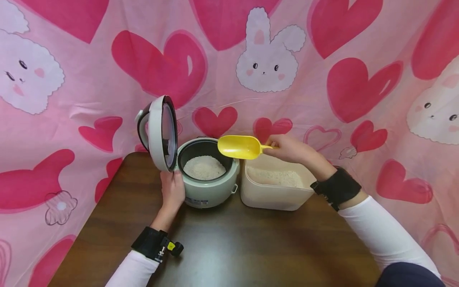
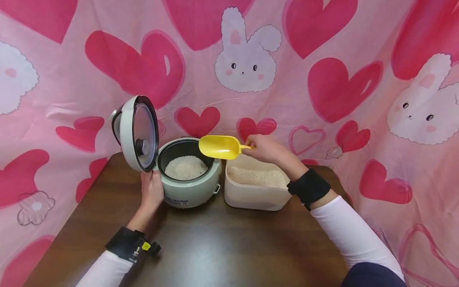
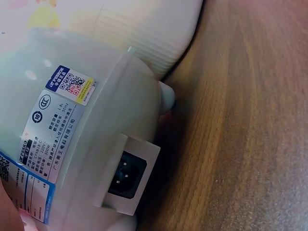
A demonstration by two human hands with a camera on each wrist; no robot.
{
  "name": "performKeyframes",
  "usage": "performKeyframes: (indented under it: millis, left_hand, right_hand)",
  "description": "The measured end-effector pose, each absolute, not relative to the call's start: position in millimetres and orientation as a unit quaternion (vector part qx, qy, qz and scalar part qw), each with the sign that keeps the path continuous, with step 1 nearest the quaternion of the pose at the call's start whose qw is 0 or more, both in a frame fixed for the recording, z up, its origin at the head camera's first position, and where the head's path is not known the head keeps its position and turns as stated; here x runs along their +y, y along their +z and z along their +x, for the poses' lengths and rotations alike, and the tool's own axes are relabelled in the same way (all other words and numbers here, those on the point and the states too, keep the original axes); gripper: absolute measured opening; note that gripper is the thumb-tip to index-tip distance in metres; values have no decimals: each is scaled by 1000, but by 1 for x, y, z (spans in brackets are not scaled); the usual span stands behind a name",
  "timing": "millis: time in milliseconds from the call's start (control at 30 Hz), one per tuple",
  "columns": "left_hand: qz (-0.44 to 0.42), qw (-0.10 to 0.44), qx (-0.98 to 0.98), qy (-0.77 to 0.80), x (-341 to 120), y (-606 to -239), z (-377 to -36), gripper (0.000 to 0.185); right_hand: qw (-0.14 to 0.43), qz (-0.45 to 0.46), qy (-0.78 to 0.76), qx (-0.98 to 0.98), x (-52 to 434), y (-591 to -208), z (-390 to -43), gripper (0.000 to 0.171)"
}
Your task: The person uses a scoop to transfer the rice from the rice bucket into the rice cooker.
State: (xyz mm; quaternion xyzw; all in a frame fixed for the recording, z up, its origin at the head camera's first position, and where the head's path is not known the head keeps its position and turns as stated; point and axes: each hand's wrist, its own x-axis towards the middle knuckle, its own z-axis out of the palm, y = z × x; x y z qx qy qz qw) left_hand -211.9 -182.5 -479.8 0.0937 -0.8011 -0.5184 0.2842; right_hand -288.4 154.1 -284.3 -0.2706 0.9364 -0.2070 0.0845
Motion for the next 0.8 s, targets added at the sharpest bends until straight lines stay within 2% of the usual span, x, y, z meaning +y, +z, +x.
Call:
performKeyframes:
  millis: [333, 600, 800]
  left_hand:
    - [93, 290, -795, -525, -182, -478, -212, 50]
    - [94, 280, -798, -525, -182, -477, -212, 49]
    - [93, 280, -802, -519, -184, -478, -212, 49]
  right_hand:
    - [116, -207, -210, 948, 212, -282, -282, 31]
    - [105, -169, -191, 961, 256, -288, -279, 38]
    - [134, -155, -185, 961, 279, -297, -279, 40]
